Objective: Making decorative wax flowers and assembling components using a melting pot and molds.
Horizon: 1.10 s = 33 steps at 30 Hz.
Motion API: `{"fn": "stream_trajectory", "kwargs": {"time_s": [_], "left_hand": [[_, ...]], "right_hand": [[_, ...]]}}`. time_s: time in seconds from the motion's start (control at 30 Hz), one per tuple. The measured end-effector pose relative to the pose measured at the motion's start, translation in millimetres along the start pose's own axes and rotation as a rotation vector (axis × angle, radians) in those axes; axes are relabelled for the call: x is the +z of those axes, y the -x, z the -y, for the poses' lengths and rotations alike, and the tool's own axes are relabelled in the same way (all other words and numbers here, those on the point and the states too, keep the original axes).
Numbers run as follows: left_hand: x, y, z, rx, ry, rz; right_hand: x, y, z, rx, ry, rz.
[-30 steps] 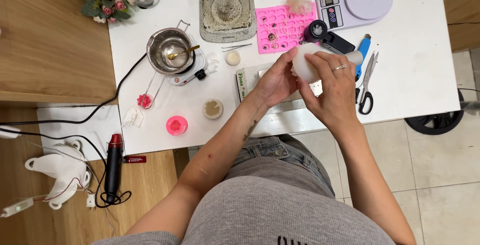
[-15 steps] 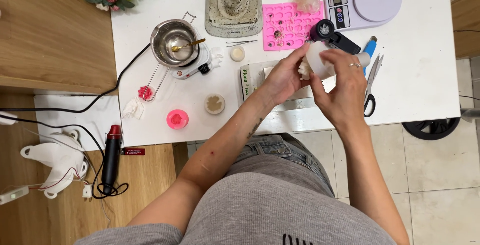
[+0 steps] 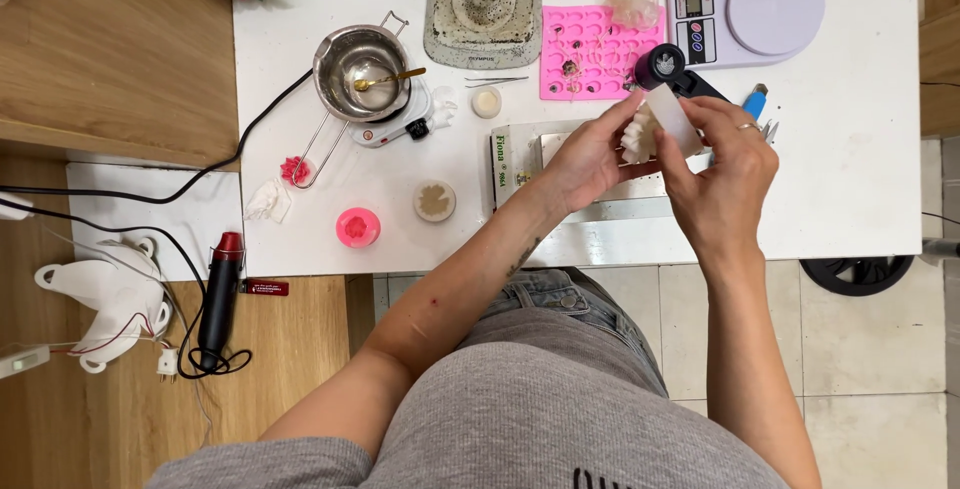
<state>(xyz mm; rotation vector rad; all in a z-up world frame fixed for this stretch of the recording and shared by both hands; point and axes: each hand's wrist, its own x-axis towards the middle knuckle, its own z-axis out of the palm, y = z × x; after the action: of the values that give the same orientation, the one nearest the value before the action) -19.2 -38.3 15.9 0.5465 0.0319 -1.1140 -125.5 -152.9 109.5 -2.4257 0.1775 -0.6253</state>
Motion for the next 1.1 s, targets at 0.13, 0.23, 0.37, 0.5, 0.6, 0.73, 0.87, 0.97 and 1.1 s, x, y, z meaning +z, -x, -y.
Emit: {"fn": "stream_trajectory", "kwargs": {"time_s": [0.13, 0.23, 0.37, 0.5, 0.6, 0.73, 0.87, 0.97, 1.1], "left_hand": [[-2.5, -3.5, 4.9, 0.03, -0.059, -0.048], [-2.6, -4.8, 13.6, 0.127, -0.18, -0.094], [-9.5, -11.2, 26.7, 0.344, -0.329, -0.103], [-12.9, -14.5, 28.1, 0.445, -0.329, -0.093], [-5.8, -11.1, 29.0, 0.509, -0.399, -0.123], [15.1, 3.4, 23.0, 0.633, -0.704, -0.221], [27.8, 11.5, 17.1, 0.685, -0.823, -0.245], [11.2, -5.5, 27.2, 0.585, -0.555, -0.185], [13.8, -12.8, 31.5, 0.562, -0.34, -0.144]], "right_hand": [[1.3, -4.2, 2.7, 0.048, 0.035, 0.008], [1.1, -11.7, 7.3, 0.14, -0.043, 0.06], [7.6, -11.4, -2.0, 0.285, -0.213, 0.086], [15.5, -7.5, -13.5, 0.335, -0.288, 0.028], [19.5, -4.2, -28.4, 0.321, -0.331, -0.032], [17.2, -7.7, -33.2, 0.313, -0.459, -0.078], [11.0, -8.0, -33.4, 0.291, -0.454, -0.078], [3.4, -17.5, -6.2, 0.227, -0.295, -0.051], [1.4, -22.8, 22.8, 0.174, -0.144, -0.037]]}}
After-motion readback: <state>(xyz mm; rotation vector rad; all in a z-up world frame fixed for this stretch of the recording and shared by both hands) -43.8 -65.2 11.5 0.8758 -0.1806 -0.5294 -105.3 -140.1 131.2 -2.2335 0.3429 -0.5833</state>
